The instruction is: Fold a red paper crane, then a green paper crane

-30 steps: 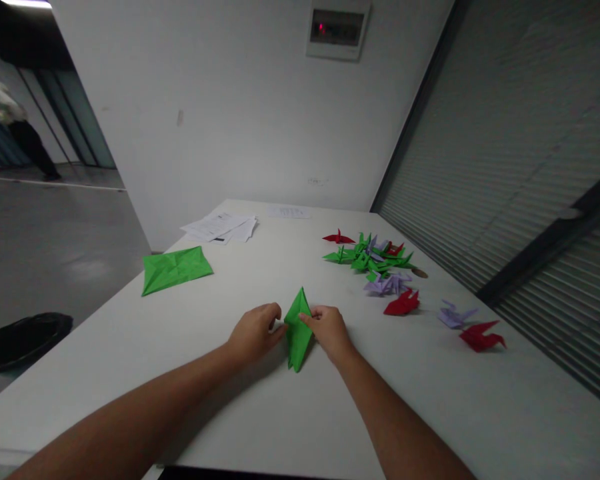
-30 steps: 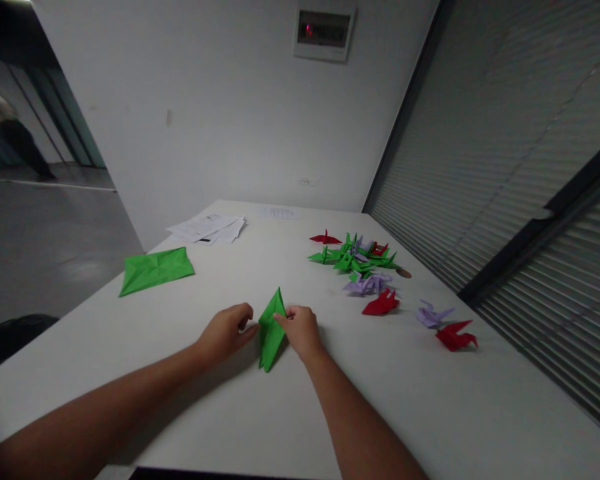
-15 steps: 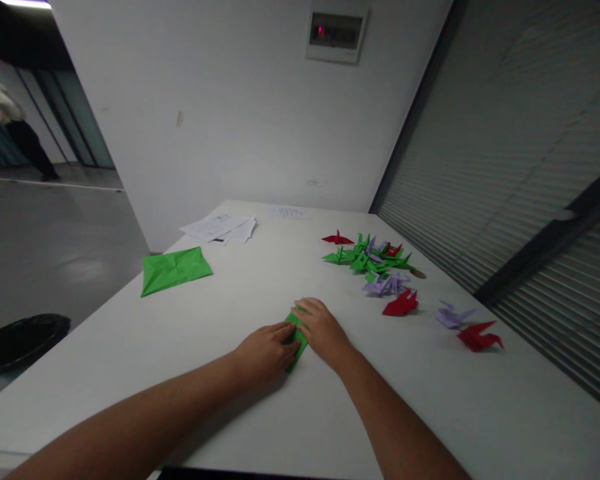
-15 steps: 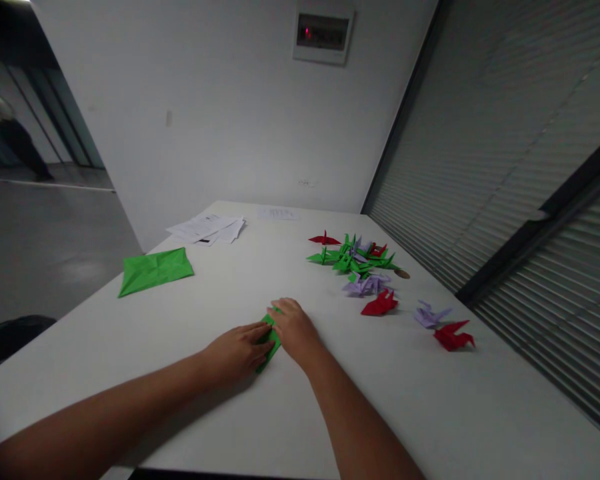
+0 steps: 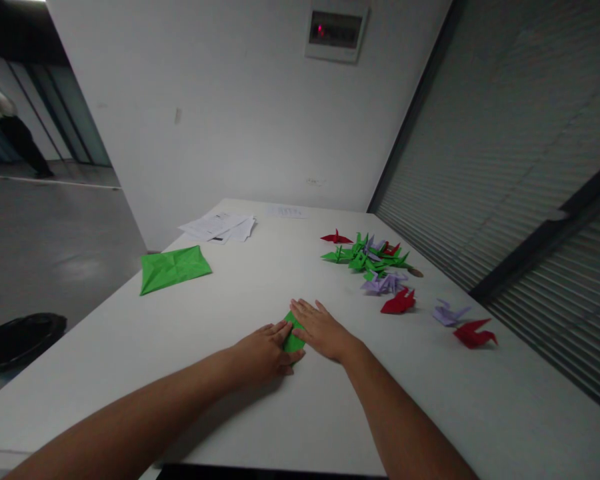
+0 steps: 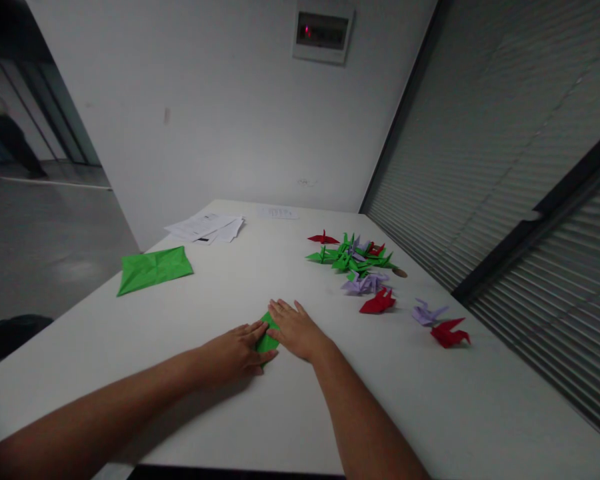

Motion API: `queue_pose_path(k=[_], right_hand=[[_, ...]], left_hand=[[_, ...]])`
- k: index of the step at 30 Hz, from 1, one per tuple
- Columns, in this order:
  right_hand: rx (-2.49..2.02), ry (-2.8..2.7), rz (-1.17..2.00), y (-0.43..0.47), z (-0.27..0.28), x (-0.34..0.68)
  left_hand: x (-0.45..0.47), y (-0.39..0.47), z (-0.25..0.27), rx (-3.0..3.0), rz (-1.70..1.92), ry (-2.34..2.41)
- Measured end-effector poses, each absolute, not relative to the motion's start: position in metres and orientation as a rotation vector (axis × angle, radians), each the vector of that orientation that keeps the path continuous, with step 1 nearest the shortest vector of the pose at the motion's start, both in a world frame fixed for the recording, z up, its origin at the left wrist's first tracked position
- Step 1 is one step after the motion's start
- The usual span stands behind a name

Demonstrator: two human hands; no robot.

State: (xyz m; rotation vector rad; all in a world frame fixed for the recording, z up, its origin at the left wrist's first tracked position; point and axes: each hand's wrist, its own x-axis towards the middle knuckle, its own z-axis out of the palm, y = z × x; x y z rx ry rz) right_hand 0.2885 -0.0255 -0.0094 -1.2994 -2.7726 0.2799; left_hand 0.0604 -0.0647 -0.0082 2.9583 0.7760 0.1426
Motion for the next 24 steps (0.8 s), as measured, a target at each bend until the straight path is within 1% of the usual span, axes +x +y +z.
queue_pose_path(k=[7,19,24], right_hand=[[-1.443,-2.718,0.197,-0.021,-0.015,0.289],[-1.600,-2.626,0.156,-0.018,-0.018,0.289],[-1.601,-2.641,0.168,-0.018,-0.014,0.289]], left_hand=[[0.055,-0.066,-0.010,2.923,0.123,0.782],[0.041,-0.075,0.004,2.887,0.028,0.607],[0.039,-0.075,0.018,2.925,0.174,0.525]])
